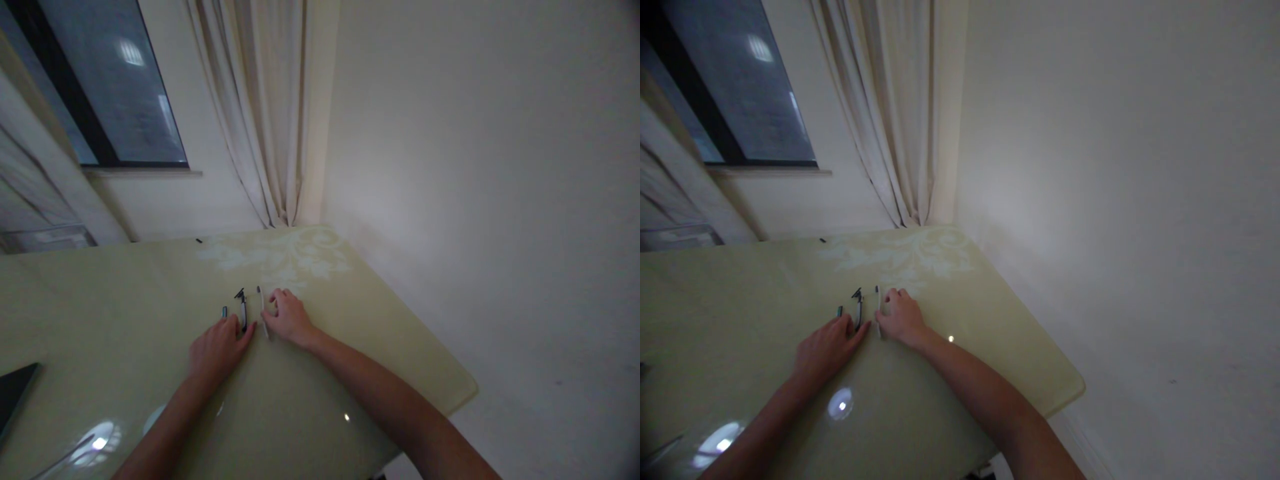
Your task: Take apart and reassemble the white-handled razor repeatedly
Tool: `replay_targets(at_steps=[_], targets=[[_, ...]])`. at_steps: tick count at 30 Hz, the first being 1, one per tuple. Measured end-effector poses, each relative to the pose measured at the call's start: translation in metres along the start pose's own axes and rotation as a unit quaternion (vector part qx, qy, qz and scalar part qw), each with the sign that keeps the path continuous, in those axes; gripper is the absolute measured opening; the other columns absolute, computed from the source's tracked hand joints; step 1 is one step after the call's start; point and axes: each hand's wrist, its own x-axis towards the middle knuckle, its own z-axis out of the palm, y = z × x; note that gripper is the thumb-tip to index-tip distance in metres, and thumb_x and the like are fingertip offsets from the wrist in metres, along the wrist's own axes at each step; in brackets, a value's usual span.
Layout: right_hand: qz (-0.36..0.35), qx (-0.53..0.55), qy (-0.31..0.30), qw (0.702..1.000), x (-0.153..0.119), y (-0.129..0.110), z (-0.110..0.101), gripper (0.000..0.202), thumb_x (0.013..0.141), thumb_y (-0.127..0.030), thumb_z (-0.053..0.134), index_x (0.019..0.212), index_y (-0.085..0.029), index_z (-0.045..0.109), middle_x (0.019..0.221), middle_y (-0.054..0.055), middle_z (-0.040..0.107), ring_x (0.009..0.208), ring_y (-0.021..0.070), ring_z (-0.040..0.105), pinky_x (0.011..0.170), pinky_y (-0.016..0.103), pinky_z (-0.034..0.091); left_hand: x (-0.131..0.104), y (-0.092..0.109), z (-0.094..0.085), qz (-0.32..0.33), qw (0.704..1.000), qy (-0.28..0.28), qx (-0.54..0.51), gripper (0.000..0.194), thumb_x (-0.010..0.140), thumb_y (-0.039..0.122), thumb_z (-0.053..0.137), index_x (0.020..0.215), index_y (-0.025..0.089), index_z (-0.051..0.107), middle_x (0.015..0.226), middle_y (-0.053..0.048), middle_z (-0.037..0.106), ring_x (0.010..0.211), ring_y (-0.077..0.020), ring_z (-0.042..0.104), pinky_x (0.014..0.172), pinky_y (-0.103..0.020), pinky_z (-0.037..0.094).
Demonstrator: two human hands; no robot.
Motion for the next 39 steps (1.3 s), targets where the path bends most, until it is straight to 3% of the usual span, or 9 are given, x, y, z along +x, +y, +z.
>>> replay_targets(at_steps=[6,10,15,19,24,26,30,35,39], targets=[[0.000,0.141,0.063,0.988,-0.019,0.033,-0.026,0.003,0.092,-0.017,0.065,0.094,-0.017,0.066,0.097,0.004,0.064,0.077,0.0122,0.062,0.073,0.024,0.049,0.007,-0.006,0.001,-0.023,1.000,-0.020,-0.002,0.048,0.102,0.052,0.029,0.089,0.023,0.064,0.097,-0.016,0.078,0.089,-0.0360,0.075,0.067,-0.039,0.047],[0.009,0.216,0.096,0.972,-0.023,0.026,-0.030,0.016,0.099,-0.027,0.060,0.091,-0.017,0.068,0.090,0.003,0.066,0.082,0.0144,0.062,0.077,0.025,0.048,0.001,-0.006,-0.003,-0.033,0.999,0.015,-0.020,0.047,0.103,0.052,0.027,0.084,0.024,0.060,0.092,-0.012,0.077,0.081,-0.0306,0.074,0.062,-0.034,0.041],[-0.014,0.394,-0.005,0.919,-0.033,0.003,-0.024,0.039,0.105,-0.050,0.050,0.102,-0.017,0.071,0.097,0.006,0.069,0.088,0.0163,0.063,0.080,0.027,0.050,-0.021,0.021,0.002,0.055,0.989,0.114,-0.081,0.041,0.102,0.050,0.032,0.082,0.025,0.058,0.081,-0.005,0.074,0.071,-0.0220,0.069,0.064,-0.030,0.039],[0.016,0.501,-0.060,0.863,-0.038,-0.006,-0.023,0.048,0.100,-0.062,0.055,0.100,-0.016,0.069,0.090,0.004,0.064,0.079,0.0155,0.061,0.071,0.027,0.050,-0.031,0.043,0.015,0.160,0.973,0.079,-0.149,0.036,0.098,0.052,0.041,0.084,0.025,0.062,0.082,-0.004,0.074,0.067,-0.0185,0.066,0.064,-0.029,0.041],[-0.019,0.493,-0.092,0.865,-0.035,0.001,-0.036,0.048,0.099,-0.062,0.056,0.104,-0.016,0.071,0.072,-0.003,0.047,0.064,0.0118,0.047,0.062,0.025,0.039,-0.024,0.030,0.009,0.160,0.930,0.130,-0.304,0.044,0.097,0.058,0.048,0.072,0.023,0.057,0.065,0.000,0.059,0.060,-0.0157,0.054,0.062,-0.028,0.042],[-0.041,0.490,-0.147,0.858,-0.034,0.006,-0.043,0.047,0.097,-0.062,0.059,0.105,-0.017,0.070,0.070,-0.005,0.042,0.061,0.0111,0.042,0.059,0.025,0.035,-0.019,0.020,0.002,0.127,0.904,0.157,-0.377,0.041,0.091,0.062,0.058,0.084,0.022,0.064,0.071,0.001,0.060,0.058,-0.0143,0.050,0.058,-0.027,0.041],[-0.069,0.454,-0.289,0.840,-0.036,0.014,-0.051,0.044,0.095,-0.061,0.065,0.103,-0.018,0.069,0.069,-0.006,0.043,0.059,0.0103,0.035,0.056,0.026,0.028,-0.014,0.007,-0.007,0.129,0.859,0.073,-0.491,0.058,0.084,0.058,0.071,0.129,0.022,0.066,0.089,-0.002,0.067,0.068,-0.0155,0.058,0.063,-0.027,0.047],[-0.074,0.444,-0.317,0.835,-0.037,0.017,-0.052,0.051,0.103,-0.062,0.049,0.094,-0.016,0.071,0.063,-0.006,0.040,0.055,0.0101,0.032,0.056,0.027,0.025,-0.014,0.004,-0.005,0.133,0.838,0.009,-0.529,0.050,0.081,0.051,0.076,0.123,0.022,0.074,0.076,0.001,0.062,0.071,-0.0166,0.058,0.067,-0.028,0.048],[-0.048,0.454,-0.328,0.827,-0.038,0.014,-0.053,0.051,0.097,-0.063,0.058,0.083,-0.015,0.068,0.058,-0.006,0.042,0.053,0.0098,0.035,0.055,0.028,0.024,-0.015,0.004,-0.004,0.140,0.820,-0.018,-0.554,0.049,0.079,0.046,0.079,0.122,0.023,0.077,0.091,-0.003,0.068,0.081,-0.0186,0.062,0.071,-0.028,0.050]])
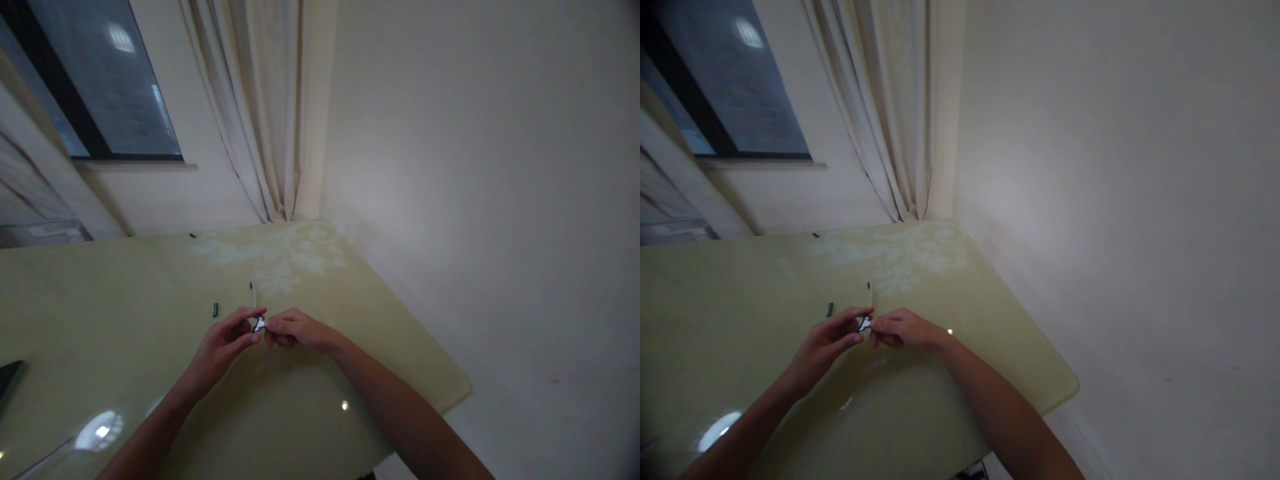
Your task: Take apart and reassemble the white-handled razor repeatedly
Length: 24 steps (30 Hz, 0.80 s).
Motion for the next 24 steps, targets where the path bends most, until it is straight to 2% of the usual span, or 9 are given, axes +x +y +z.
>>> replay_targets(at_steps=[2,5,11,15,17,19,22,24], targets=[[0.001,0.014,0.020,1.000,0.000,-0.001,0.002,0.050,0.093,-0.063,0.063,0.075,-0.016,0.063,0.055,-0.007,0.041,0.051,0.0091,0.032,0.054,0.028,0.021,0.000,-0.001,0.001,-0.002,1.000,-0.002,-0.020,0.048,0.078,0.044,0.080,0.122,0.024,0.077,0.101,-0.005,0.070,0.088,-0.0203,0.064,0.074,-0.028,0.051],[0.000,0.046,0.041,0.998,0.002,0.000,0.006,0.053,0.091,-0.065,0.065,0.068,-0.017,0.057,0.054,-0.007,0.040,0.049,0.0077,0.028,0.051,0.029,0.017,0.000,-0.002,0.004,-0.004,0.999,0.001,-0.040,0.049,0.079,0.044,0.079,0.123,0.024,0.077,0.101,-0.005,0.071,0.090,-0.0210,0.065,0.075,-0.029,0.052],[-0.003,0.093,0.028,0.995,0.006,0.010,0.006,0.057,0.088,-0.071,0.067,0.074,-0.016,0.063,0.050,-0.010,0.036,0.046,0.0074,0.027,0.048,0.027,0.016,0.001,0.000,0.007,0.015,0.998,0.033,-0.048,0.048,0.076,0.047,0.082,0.118,0.023,0.079,0.093,-0.004,0.068,0.081,-0.0185,0.062,0.071,-0.027,0.050],[-0.011,0.112,0.033,0.993,0.007,0.009,0.002,0.065,0.088,-0.078,0.061,0.077,-0.014,0.067,0.050,-0.010,0.034,0.044,0.0069,0.026,0.048,0.026,0.018,0.003,-0.005,0.003,0.031,0.996,0.078,-0.008,0.052,0.080,0.052,0.078,0.124,0.023,0.076,0.090,-0.001,0.066,0.071,-0.0142,0.057,0.065,-0.025,0.047],[-0.021,0.124,0.065,0.990,0.007,0.006,-0.004,0.067,0.088,-0.079,0.059,0.075,-0.014,0.067,0.050,-0.010,0.034,0.044,0.0067,0.025,0.047,0.026,0.018,0.009,-0.009,0.002,0.047,0.993,0.096,0.051,0.052,0.080,0.053,0.078,0.124,0.024,0.076,0.092,-0.001,0.065,0.067,-0.0130,0.054,0.062,-0.025,0.047],[-0.046,0.140,0.117,0.982,0.007,0.001,-0.014,0.067,0.087,-0.079,0.060,0.071,-0.015,0.066,0.049,-0.010,0.033,0.043,0.0064,0.024,0.046,0.025,0.016,0.020,-0.010,0.009,0.076,0.985,0.090,0.122,0.050,0.079,0.052,0.079,0.121,0.025,0.077,0.098,-0.003,0.068,0.068,-0.0141,0.056,0.065,-0.028,0.050],[-0.112,0.173,0.219,0.954,0.003,-0.007,-0.035,0.065,0.084,-0.080,0.064,0.067,-0.017,0.062,0.047,-0.010,0.030,0.041,0.0057,0.022,0.044,0.024,0.014,0.047,-0.004,0.035,0.102,0.967,0.037,0.229,0.044,0.082,0.044,0.078,0.121,0.024,0.077,0.105,-0.006,0.072,0.079,-0.0185,0.062,0.078,-0.034,0.053],[-0.155,0.194,0.288,0.925,-0.002,-0.011,-0.052,0.064,0.080,-0.080,0.068,0.065,-0.018,0.059,0.046,-0.011,0.030,0.040,0.0051,0.021,0.043,0.023,0.013,0.071,0.003,0.061,0.078,0.946,-0.010,0.315,0.043,0.083,0.037,0.079,0.124,0.023,0.077,0.110,-0.008,0.073,0.094,-0.0223,0.066,0.086,-0.034,0.052]])
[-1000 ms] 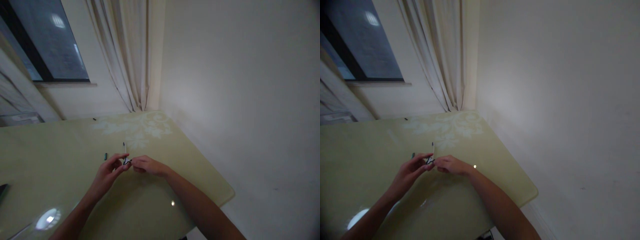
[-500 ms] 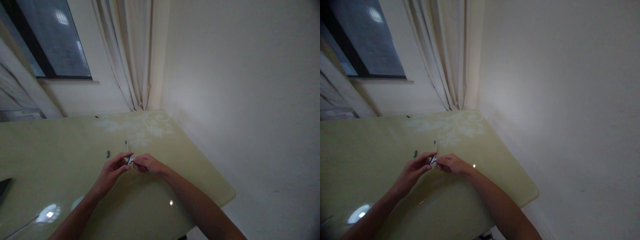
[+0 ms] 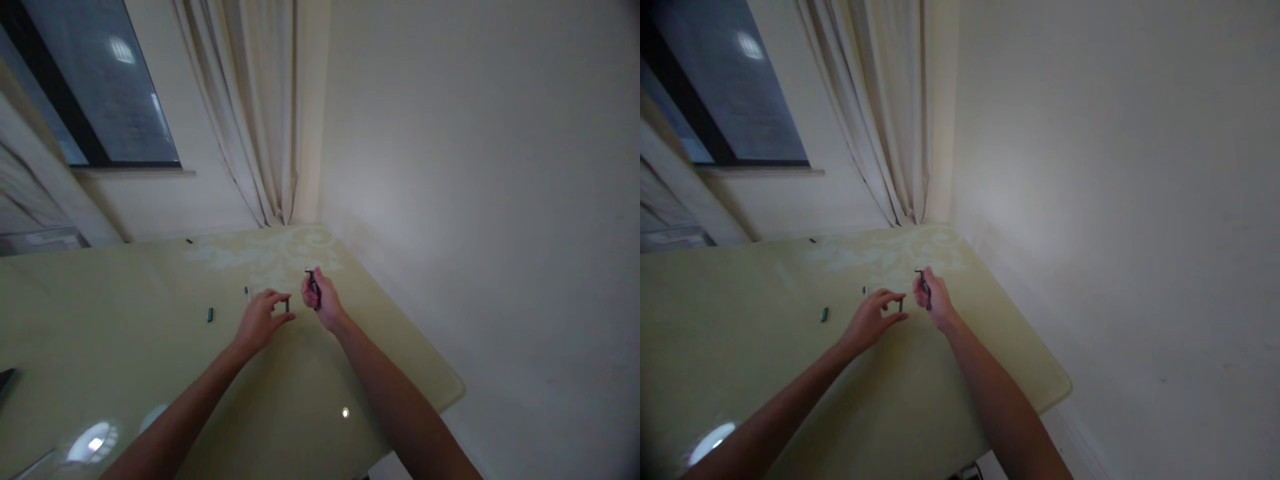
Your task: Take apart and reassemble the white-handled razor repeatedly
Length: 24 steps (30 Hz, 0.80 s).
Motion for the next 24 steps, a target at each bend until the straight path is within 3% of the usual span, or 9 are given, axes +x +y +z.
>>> replay_targets(at_steps=[4,7,11,14,17,19,22,24], targets=[[-0.041,0.029,0.091,0.995,0.007,-0.012,-0.026,0.064,0.076,-0.078,0.073,0.062,-0.019,0.054,0.045,-0.011,0.029,0.039,0.0045,0.020,0.040,0.022,0.013,0.053,0.024,0.037,-0.025,0.999,-0.025,0.029,0.040,0.075,0.031,0.087,0.114,0.024,0.081,0.117,-0.010,0.075,0.113,-0.0295,0.066,0.096,-0.037,0.048],[-0.041,0.051,0.132,0.989,0.009,-0.013,-0.038,0.062,0.079,-0.077,0.072,0.062,-0.020,0.053,0.044,-0.012,0.029,0.038,0.0045,0.020,0.038,0.021,0.014,0.077,0.026,0.059,-0.057,0.997,-0.040,0.032,0.041,0.075,0.034,0.087,0.113,0.022,0.081,0.116,-0.011,0.076,0.112,-0.0306,0.068,0.093,-0.036,0.048],[-0.041,0.084,0.154,0.984,0.009,-0.012,-0.039,0.061,0.082,-0.075,0.070,0.062,-0.020,0.051,0.043,-0.012,0.028,0.037,0.0047,0.020,0.036,0.020,0.016,0.085,0.020,0.072,-0.077,0.995,-0.048,0.030,0.048,0.076,0.043,0.085,0.119,0.023,0.078,0.115,-0.009,0.076,0.108,-0.0291,0.070,0.089,-0.035,0.048],[-0.045,0.092,0.144,0.984,0.008,-0.012,-0.034,0.060,0.083,-0.073,0.070,0.062,-0.020,0.051,0.044,-0.012,0.028,0.037,0.0046,0.021,0.036,0.020,0.017,0.078,0.022,0.071,-0.069,0.996,-0.041,0.027,0.057,0.076,0.043,0.085,0.127,0.021,0.075,0.115,-0.009,0.076,0.106,-0.0276,0.070,0.089,-0.034,0.049],[-0.039,0.097,0.130,0.986,0.005,-0.012,-0.028,0.060,0.084,-0.073,0.069,0.062,-0.020,0.051,0.044,-0.012,0.028,0.037,0.0048,0.021,0.037,0.020,0.018,0.062,0.021,0.056,-0.044,0.999,-0.025,0.017,0.061,0.077,0.043,0.083,0.133,0.021,0.071,0.116,-0.008,0.076,0.101,-0.0248,0.070,0.089,-0.032,0.051],[-0.030,0.097,0.121,0.987,0.003,-0.011,-0.024,0.060,0.084,-0.073,0.070,0.063,-0.020,0.051,0.045,-0.012,0.028,0.037,0.0048,0.021,0.037,0.019,0.018,0.046,0.010,0.036,-0.032,0.999,-0.010,0.017,0.055,0.080,0.041,0.080,0.131,0.024,0.072,0.117,-0.007,0.075,0.101,-0.0244,0.069,0.091,-0.033,0.051],[-0.016,0.090,0.104,0.990,0.000,-0.009,-0.019,0.060,0.083,-0.073,0.071,0.062,-0.020,0.051,0.045,-0.011,0.028,0.038,0.0048,0.020,0.038,0.020,0.016,0.013,-0.031,-0.010,-0.052,0.998,0.019,0.040,0.043,0.084,0.040,0.074,0.123,0.023,0.077,0.117,-0.010,0.074,0.107,-0.0290,0.068,0.097,-0.040,0.051],[-0.006,0.084,0.093,0.992,-0.001,-0.007,-0.015,0.060,0.083,-0.072,0.070,0.061,-0.020,0.051,0.046,-0.011,0.028,0.039,0.0050,0.020,0.038,0.020,0.016,-0.011,-0.067,-0.044,-0.112,0.985,0.061,0.119,0.044,0.086,0.044,0.069,0.125,0.026,0.076,0.128,-0.012,0.071,0.120,-0.0351,0.063,0.102,-0.047,0.049]])
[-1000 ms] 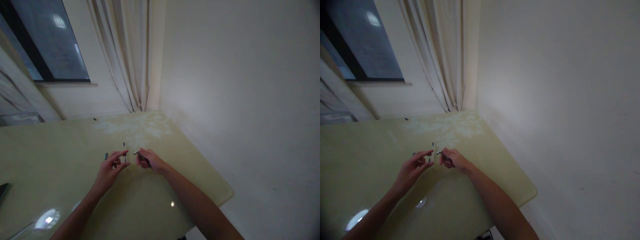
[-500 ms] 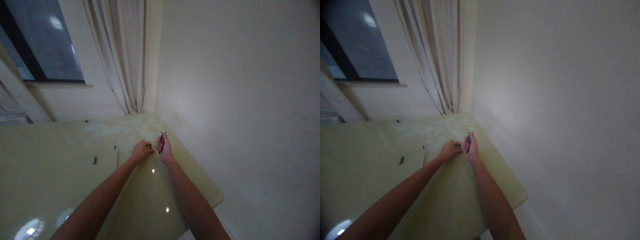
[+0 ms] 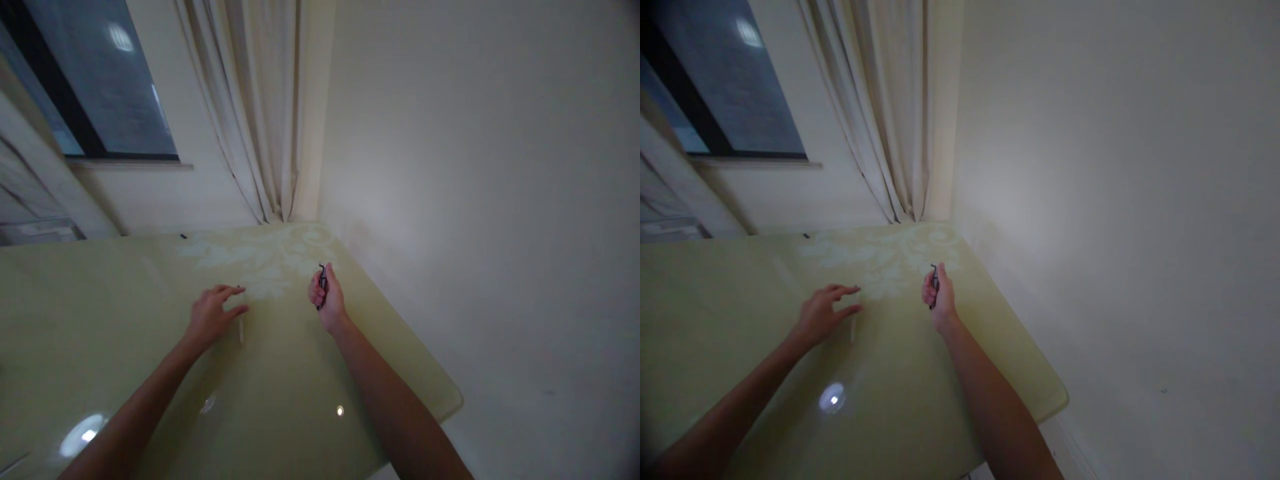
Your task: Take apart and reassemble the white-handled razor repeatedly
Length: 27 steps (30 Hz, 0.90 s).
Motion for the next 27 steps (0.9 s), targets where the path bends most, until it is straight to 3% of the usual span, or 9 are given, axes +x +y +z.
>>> replay_targets(at_steps=[3,5,10,14,17,19,22,25,27], targets=[[0.020,-0.012,-0.005,1.000,-0.003,0.004,0.005,0.059,0.084,-0.072,0.069,0.062,-0.020,0.052,0.046,-0.011,0.028,0.040,0.0053,0.020,0.039,0.020,0.017,-0.016,-0.061,-0.028,-0.123,0.990,-0.020,0.067,0.062,0.088,0.053,0.064,0.143,0.026,0.066,0.144,-0.016,0.062,0.129,-0.0442,0.057,0.100,-0.056,0.049],[0.029,-0.020,-0.006,0.999,-0.005,0.008,0.008,0.059,0.084,-0.072,0.069,0.062,-0.020,0.052,0.046,-0.011,0.028,0.040,0.0054,0.019,0.040,0.021,0.016,-0.024,-0.083,-0.037,-0.160,0.984,-0.035,0.070,0.065,0.087,0.056,0.064,0.146,0.028,0.062,0.147,-0.016,0.060,0.131,-0.0469,0.055,0.098,-0.059,0.049],[0.040,-0.035,-0.010,0.999,-0.009,0.015,0.010,0.061,0.079,-0.075,0.072,0.062,-0.020,0.052,0.045,-0.011,0.027,0.040,0.0052,0.019,0.040,0.021,0.015,-0.026,-0.084,-0.035,-0.137,0.989,-0.041,0.048,0.052,0.088,0.059,0.062,0.132,0.035,0.073,0.147,-0.010,0.061,0.128,-0.0470,0.056,0.097,-0.062,0.049],[0.054,-0.054,-0.011,0.997,-0.013,0.021,0.013,0.061,0.078,-0.075,0.072,0.061,-0.020,0.052,0.046,-0.011,0.028,0.041,0.0051,0.020,0.041,0.021,0.016,-0.024,-0.080,-0.028,-0.125,0.991,-0.026,0.037,0.044,0.088,0.056,0.060,0.120,0.033,0.079,0.145,-0.014,0.063,0.126,-0.0473,0.055,0.097,-0.065,0.046],[0.073,-0.102,-0.019,0.992,-0.020,0.027,0.020,0.057,0.073,-0.070,0.080,0.063,-0.019,0.056,0.048,-0.011,0.032,0.041,0.0043,0.022,0.041,0.022,0.014,-0.030,-0.067,-0.021,-0.091,0.996,0.013,-0.013,0.037,0.087,0.052,0.063,0.112,0.030,0.080,0.133,-0.013,0.070,0.121,-0.0417,0.058,0.100,-0.061,0.045],[0.086,-0.142,-0.039,0.985,-0.027,0.032,0.026,0.051,0.069,-0.063,0.086,0.068,-0.018,0.062,0.049,-0.011,0.035,0.041,0.0040,0.023,0.040,0.022,0.012,-0.037,-0.045,-0.016,-0.018,0.994,0.048,-0.097,0.037,0.088,0.052,0.063,0.112,0.029,0.078,0.122,-0.010,0.073,0.114,-0.0340,0.061,0.103,-0.054,0.046],[0.112,-0.176,-0.081,0.975,-0.039,0.035,0.038,0.044,0.070,-0.055,0.089,0.079,-0.016,0.070,0.051,-0.011,0.038,0.041,0.0043,0.024,0.040,0.023,0.013,-0.051,-0.001,-0.008,0.100,0.966,0.073,-0.228,0.040,0.090,0.055,0.066,0.119,0.029,0.075,0.117,-0.008,0.072,0.106,-0.0275,0.063,0.099,-0.045,0.051],[0.137,-0.168,-0.132,0.967,-0.049,0.034,0.047,0.041,0.075,-0.052,0.087,0.087,-0.015,0.074,0.054,-0.010,0.041,0.043,0.0043,0.024,0.041,0.023,0.014,-0.064,0.035,-0.005,0.144,0.943,0.083,-0.288,0.035,0.094,0.050,0.068,0.123,0.031,0.073,0.116,-0.007,0.068,0.110,-0.0251,0.062,0.101,-0.041,0.051],[0.152,-0.148,-0.163,0.964,-0.054,0.032,0.050,0.039,0.078,-0.051,0.085,0.089,-0.015,0.076,0.055,-0.009,0.044,0.043,0.0040,0.024,0.042,0.023,0.013,-0.070,0.045,-0.005,0.154,0.935,0.085,-0.307,0.033,0.094,0.048,0.069,0.123,0.032,0.073,0.117,-0.006,0.065,0.113,-0.0249,0.062,0.102,-0.041,0.051]])
